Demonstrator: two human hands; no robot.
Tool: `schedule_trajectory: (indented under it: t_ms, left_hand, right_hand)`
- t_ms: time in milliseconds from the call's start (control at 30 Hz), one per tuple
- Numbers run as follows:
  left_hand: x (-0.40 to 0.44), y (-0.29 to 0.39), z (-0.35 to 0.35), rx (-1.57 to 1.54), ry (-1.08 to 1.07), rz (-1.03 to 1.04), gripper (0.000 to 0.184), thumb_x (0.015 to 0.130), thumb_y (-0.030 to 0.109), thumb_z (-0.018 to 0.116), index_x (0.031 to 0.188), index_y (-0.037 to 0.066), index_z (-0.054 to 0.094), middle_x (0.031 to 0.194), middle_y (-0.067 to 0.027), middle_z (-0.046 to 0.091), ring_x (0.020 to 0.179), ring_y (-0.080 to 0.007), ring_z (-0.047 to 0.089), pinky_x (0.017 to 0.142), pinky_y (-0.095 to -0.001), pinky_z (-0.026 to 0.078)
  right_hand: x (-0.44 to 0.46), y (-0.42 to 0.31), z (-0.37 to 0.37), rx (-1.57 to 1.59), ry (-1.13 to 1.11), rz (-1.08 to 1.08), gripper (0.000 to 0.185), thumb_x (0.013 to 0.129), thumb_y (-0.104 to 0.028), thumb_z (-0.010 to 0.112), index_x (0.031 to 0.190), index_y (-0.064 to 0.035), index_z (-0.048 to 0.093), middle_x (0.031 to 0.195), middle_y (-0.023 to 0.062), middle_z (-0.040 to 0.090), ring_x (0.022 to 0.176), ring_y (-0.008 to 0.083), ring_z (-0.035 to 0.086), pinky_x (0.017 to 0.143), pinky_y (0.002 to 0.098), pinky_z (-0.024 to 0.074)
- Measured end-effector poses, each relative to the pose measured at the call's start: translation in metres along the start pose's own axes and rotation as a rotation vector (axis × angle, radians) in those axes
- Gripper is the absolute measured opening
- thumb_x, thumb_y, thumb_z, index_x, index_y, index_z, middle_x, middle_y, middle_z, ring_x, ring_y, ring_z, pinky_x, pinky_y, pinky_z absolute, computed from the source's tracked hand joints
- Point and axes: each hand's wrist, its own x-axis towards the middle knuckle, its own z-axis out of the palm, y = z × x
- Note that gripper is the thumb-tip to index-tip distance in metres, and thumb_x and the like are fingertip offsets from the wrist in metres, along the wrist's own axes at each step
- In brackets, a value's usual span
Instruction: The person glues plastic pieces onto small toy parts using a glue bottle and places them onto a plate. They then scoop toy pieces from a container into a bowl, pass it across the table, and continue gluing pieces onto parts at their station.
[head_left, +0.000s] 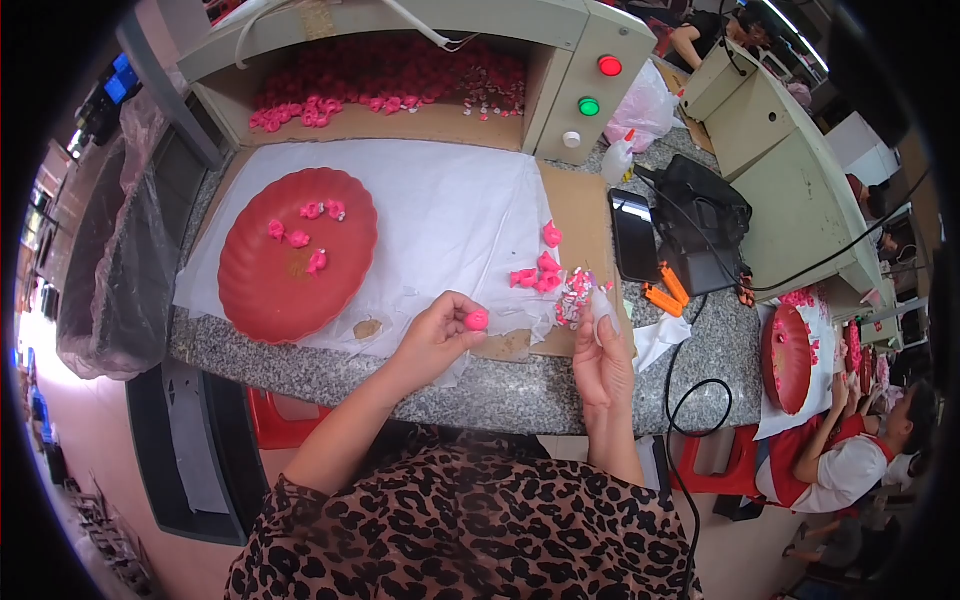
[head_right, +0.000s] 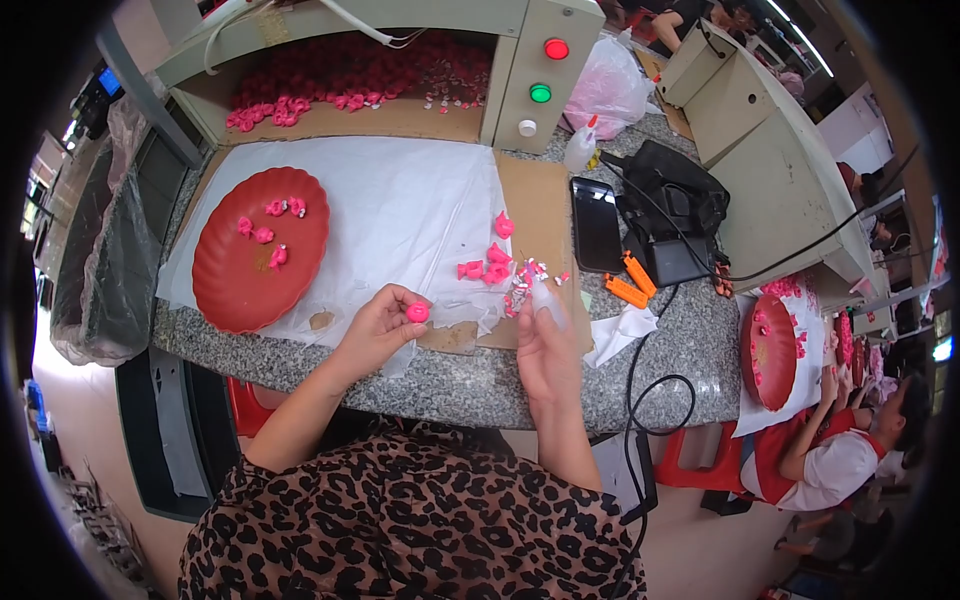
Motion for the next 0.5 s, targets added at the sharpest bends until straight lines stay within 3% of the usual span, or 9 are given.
schedule_trajectory:
  t_ms: [100, 167, 233, 300, 367, 400, 433, 500]
  left_hand:
    - [0.000, 0.008, 0.004, -0.018, 0.036, -0.034, 0.020, 0.076, -0.001, 0.056, 0.089, 0.002, 0.041, 0.088, -0.0035, 0.048, 0.080, -0.0063, 0.048, 0.071, -0.0194, 0.042]
    - [0.000, 0.012, 0.006, -0.034, 0.036, -0.067, 0.024, 0.075, 0.003, 0.060, 0.089, 0.004, 0.040, 0.092, -0.0062, 0.051, 0.080, -0.0085, 0.049, 0.066, -0.0203, 0.044]
    - [0.001, 0.018, 0.010, -0.174, 0.010, -0.174, 0.023, 0.074, 0.002, 0.060, 0.088, 0.004, 0.041, 0.089, -0.0074, 0.051, 0.074, -0.0087, 0.050, 0.059, -0.0212, 0.044]
    - [0.004, 0.013, 0.016, -0.230, -0.006, -0.172, 0.023, 0.075, 0.002, 0.059, 0.088, 0.004, 0.041, 0.089, -0.0077, 0.051, 0.072, -0.0093, 0.050, 0.057, -0.0214, 0.044]
    - [0.006, 0.010, 0.024, -0.284, -0.021, -0.171, 0.022, 0.075, 0.002, 0.059, 0.087, 0.004, 0.041, 0.088, -0.0079, 0.052, 0.070, -0.0099, 0.050, 0.055, -0.0216, 0.044]
    - [0.006, 0.009, 0.027, -0.328, -0.045, -0.187, 0.021, 0.075, 0.002, 0.059, 0.087, 0.004, 0.041, 0.085, -0.0058, 0.051, 0.070, -0.0090, 0.050, 0.054, -0.0212, 0.043]
    - [0.007, 0.008, 0.030, -0.373, -0.068, -0.202, 0.020, 0.076, 0.003, 0.059, 0.086, 0.005, 0.042, 0.082, -0.0037, 0.050, 0.070, -0.0081, 0.050, 0.052, -0.0207, 0.042]
    - [0.007, 0.009, 0.037, -0.379, -0.067, -0.192, 0.020, 0.076, 0.003, 0.058, 0.086, 0.004, 0.042, 0.083, -0.0037, 0.050, 0.069, -0.0083, 0.050, 0.052, -0.0207, 0.041]
  right_hand:
    - [-0.003, -0.018, -0.018, -0.213, -0.095, 0.025, 0.040, 0.074, -0.006, 0.061, 0.110, -0.0050, 0.044, 0.092, 0.0071, 0.055, 0.086, 0.0143, 0.054, 0.060, 0.0208, 0.0444]
    - [0.002, -0.026, -0.032, -0.295, -0.067, -0.027, 0.037, 0.071, 0.000, 0.062, 0.104, -0.0065, 0.046, 0.091, 0.0073, 0.056, 0.083, 0.0147, 0.055, 0.062, 0.0223, 0.0447]
    - [0.004, -0.034, -0.035, -0.600, -0.055, -0.224, 0.032, 0.069, 0.002, 0.062, 0.096, -0.0069, 0.047, 0.086, 0.0070, 0.057, 0.077, 0.0146, 0.056, 0.062, 0.0236, 0.0445]
    - [0.004, -0.041, -0.034, -0.574, -0.038, -0.189, 0.030, 0.067, 0.002, 0.063, 0.089, -0.0073, 0.045, 0.080, 0.0061, 0.057, 0.070, 0.0127, 0.055, 0.061, 0.0230, 0.0436]
    - [0.006, -0.042, -0.039, -0.763, -0.048, -0.250, 0.027, 0.070, -0.002, 0.061, 0.092, -0.0062, 0.046, 0.084, 0.0056, 0.054, 0.073, 0.0117, 0.052, 0.062, 0.0244, 0.0434]
    - [0.008, -0.040, -0.042, -0.864, -0.024, -0.273, 0.015, 0.072, -0.008, 0.059, 0.084, -0.0030, 0.051, 0.076, 0.0029, 0.053, 0.067, 0.0091, 0.049, 0.058, 0.0233, 0.0409]
    - [0.008, -0.040, -0.042, -0.865, -0.024, -0.276, 0.015, 0.072, -0.008, 0.059, 0.084, -0.0030, 0.051, 0.076, 0.0029, 0.053, 0.067, 0.0091, 0.049, 0.058, 0.0233, 0.0409]
    - [0.006, -0.034, -0.037, -1.176, 0.008, -0.197, 0.012, 0.073, -0.012, 0.059, 0.073, -0.0004, 0.056, 0.065, -0.0004, 0.051, 0.059, 0.0072, 0.046, 0.054, 0.0225, 0.0382]
